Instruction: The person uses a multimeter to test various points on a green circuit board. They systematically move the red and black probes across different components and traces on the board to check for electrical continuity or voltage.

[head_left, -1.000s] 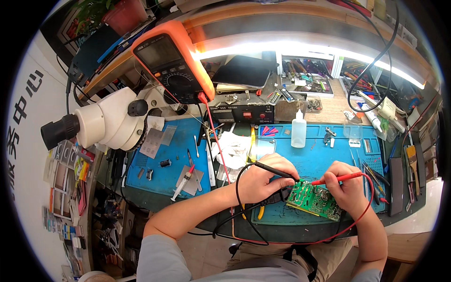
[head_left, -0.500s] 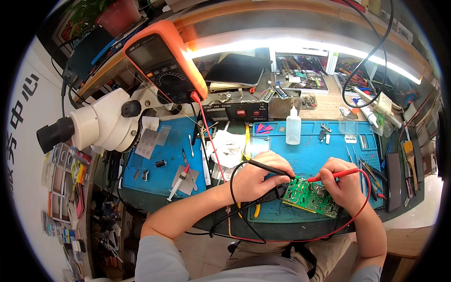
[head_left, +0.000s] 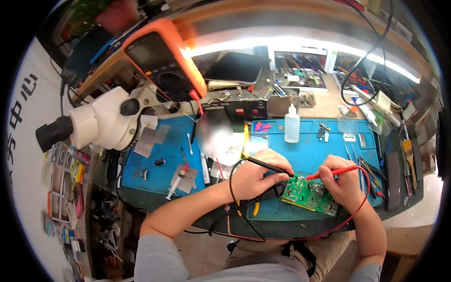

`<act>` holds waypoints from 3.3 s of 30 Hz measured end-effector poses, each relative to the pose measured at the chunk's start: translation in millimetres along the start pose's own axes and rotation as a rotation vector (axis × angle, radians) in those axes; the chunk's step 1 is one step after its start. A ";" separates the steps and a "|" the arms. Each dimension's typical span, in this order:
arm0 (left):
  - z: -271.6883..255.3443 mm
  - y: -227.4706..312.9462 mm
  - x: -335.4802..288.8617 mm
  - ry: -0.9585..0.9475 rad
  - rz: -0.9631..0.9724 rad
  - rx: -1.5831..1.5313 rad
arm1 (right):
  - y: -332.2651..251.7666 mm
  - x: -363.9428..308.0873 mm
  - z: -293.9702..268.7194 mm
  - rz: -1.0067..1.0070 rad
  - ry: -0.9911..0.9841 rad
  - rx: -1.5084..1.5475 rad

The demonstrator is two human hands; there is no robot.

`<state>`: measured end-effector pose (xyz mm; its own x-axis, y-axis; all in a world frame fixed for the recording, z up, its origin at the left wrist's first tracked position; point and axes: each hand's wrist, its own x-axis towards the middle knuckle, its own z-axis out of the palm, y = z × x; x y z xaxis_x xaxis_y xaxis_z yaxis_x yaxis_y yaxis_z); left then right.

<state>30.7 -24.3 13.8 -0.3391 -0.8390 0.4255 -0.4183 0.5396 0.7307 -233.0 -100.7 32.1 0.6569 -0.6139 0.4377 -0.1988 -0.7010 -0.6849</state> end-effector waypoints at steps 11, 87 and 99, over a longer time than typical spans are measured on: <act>5.5 1.2 1.9 -0.005 -0.054 -0.004 | 7.5 -4.2 -6.0 0.099 0.096 0.152; 3.9 0.1 -0.9 -0.002 -0.039 0.011 | 8.4 -4.8 2.4 0.009 0.099 0.063; 6.0 0.3 0.5 0.003 -0.037 0.005 | 10.4 -4.7 0.2 0.004 0.089 0.059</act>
<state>25.4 -24.1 11.1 -0.3210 -0.8587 0.3995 -0.4350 0.5084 0.7432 -238.0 -105.0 22.8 0.5883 -0.6483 0.4834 -0.1560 -0.6775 -0.7188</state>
